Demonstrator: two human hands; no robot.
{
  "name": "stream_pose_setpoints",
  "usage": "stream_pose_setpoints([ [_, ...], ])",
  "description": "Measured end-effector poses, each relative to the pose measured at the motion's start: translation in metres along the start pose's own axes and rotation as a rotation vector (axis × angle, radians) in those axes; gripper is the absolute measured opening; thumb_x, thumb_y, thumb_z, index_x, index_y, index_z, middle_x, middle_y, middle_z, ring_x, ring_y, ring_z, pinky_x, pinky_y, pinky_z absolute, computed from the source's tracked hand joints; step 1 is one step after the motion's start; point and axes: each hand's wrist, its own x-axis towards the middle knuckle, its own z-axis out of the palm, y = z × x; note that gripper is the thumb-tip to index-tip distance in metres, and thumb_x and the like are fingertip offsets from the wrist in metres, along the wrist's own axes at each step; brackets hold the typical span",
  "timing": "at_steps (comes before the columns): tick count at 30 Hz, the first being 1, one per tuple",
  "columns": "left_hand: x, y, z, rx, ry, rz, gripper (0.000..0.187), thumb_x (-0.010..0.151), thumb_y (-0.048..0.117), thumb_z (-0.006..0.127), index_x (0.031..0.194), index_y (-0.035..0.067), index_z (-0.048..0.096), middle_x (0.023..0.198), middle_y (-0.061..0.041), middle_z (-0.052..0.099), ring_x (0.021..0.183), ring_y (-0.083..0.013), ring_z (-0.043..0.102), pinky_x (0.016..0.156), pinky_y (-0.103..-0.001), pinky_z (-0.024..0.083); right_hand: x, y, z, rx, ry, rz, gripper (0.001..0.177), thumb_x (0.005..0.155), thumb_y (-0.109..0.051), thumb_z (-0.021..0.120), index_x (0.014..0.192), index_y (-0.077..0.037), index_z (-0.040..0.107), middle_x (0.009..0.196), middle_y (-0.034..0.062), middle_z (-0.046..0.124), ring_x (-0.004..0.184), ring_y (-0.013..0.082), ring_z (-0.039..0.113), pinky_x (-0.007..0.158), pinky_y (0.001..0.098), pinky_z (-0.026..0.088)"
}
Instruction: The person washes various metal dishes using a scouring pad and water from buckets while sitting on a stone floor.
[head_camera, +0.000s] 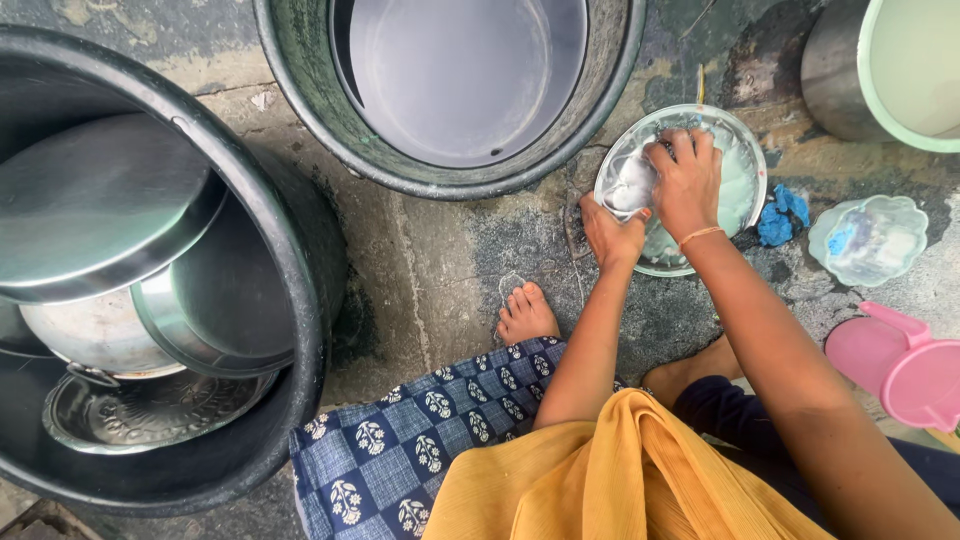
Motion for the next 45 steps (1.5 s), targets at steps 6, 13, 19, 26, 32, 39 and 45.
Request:
stream_pose_setpoints([
  [6,0.001,0.000,-0.001,0.020,-0.006,0.007,0.086,0.062,0.018,0.095,0.129,-0.004,0.044,0.125,-0.027,0.058,0.119,-0.0430,0.057,0.103,-0.046,0.045,0.014,0.013,0.008,-0.019,0.001,-0.083,0.028,0.087,-0.004,0.069,0.110,-0.017,0.076,0.123,0.0030,0.063,0.125,0.0296,0.052,0.100,0.0450,0.042],
  [13,0.001,0.005,-0.005,0.036,-0.021,-0.006,0.084,0.063,0.017,0.094,0.128,-0.003,0.045,0.124,-0.025,0.059,0.120,-0.0424,0.057,0.104,-0.045,0.044,0.038,0.034,0.026,-0.056,-0.005,-0.160,0.019,0.094,-0.010,0.070,0.108,-0.021,0.078,0.122,0.0007,0.063,0.125,0.0284,0.052,0.098,0.0458,0.040],
  [19,-0.004,0.011,-0.008,0.004,-0.008,-0.035,0.083,0.064,0.016,0.093,0.129,-0.002,0.045,0.125,-0.025,0.058,0.120,-0.0418,0.057,0.104,-0.045,0.044,0.028,0.066,0.034,-0.106,0.020,0.065,0.028,0.086,-0.003,0.069,0.104,-0.022,0.079,0.120,0.0028,0.064,0.123,0.0303,0.052,0.098,0.0474,0.041],
  [26,-0.005,0.018,-0.011,0.006,-0.013,-0.040,0.081,0.065,0.017,0.092,0.128,-0.003,0.045,0.126,-0.025,0.058,0.121,-0.0422,0.057,0.105,-0.046,0.044,-0.007,0.105,0.026,0.132,0.072,0.330,0.023,0.093,0.003,0.071,0.105,-0.015,0.079,0.117,0.0072,0.064,0.117,0.0356,0.052,0.099,0.0440,0.047],
  [32,-0.002,0.014,-0.009,0.037,-0.039,-0.060,0.084,0.067,0.018,0.092,0.131,-0.004,0.042,0.130,-0.028,0.055,0.123,-0.0440,0.056,0.106,-0.046,0.043,0.014,0.083,0.032,0.084,0.076,0.351,0.027,0.089,0.001,0.071,0.106,-0.018,0.081,0.115,0.0058,0.067,0.113,0.0348,0.054,0.094,0.0469,0.045],
  [39,-0.002,0.013,-0.008,0.049,-0.032,-0.050,0.085,0.064,0.020,0.093,0.130,-0.002,0.044,0.127,-0.026,0.059,0.120,-0.0420,0.058,0.105,-0.046,0.045,0.010,0.036,0.008,0.080,0.106,0.096,0.024,0.088,0.002,0.069,0.107,-0.010,0.077,0.125,0.0038,0.068,0.123,0.0316,0.055,0.102,0.0451,0.045],
  [45,-0.001,0.003,-0.004,0.044,-0.010,0.007,0.086,0.064,0.021,0.094,0.131,-0.002,0.044,0.127,-0.026,0.058,0.120,-0.0422,0.058,0.104,-0.046,0.045,-0.027,0.032,0.002,0.086,0.117,0.087,0.026,0.087,0.002,0.069,0.107,-0.011,0.078,0.126,0.0034,0.067,0.122,0.0309,0.054,0.103,0.0448,0.045],
])
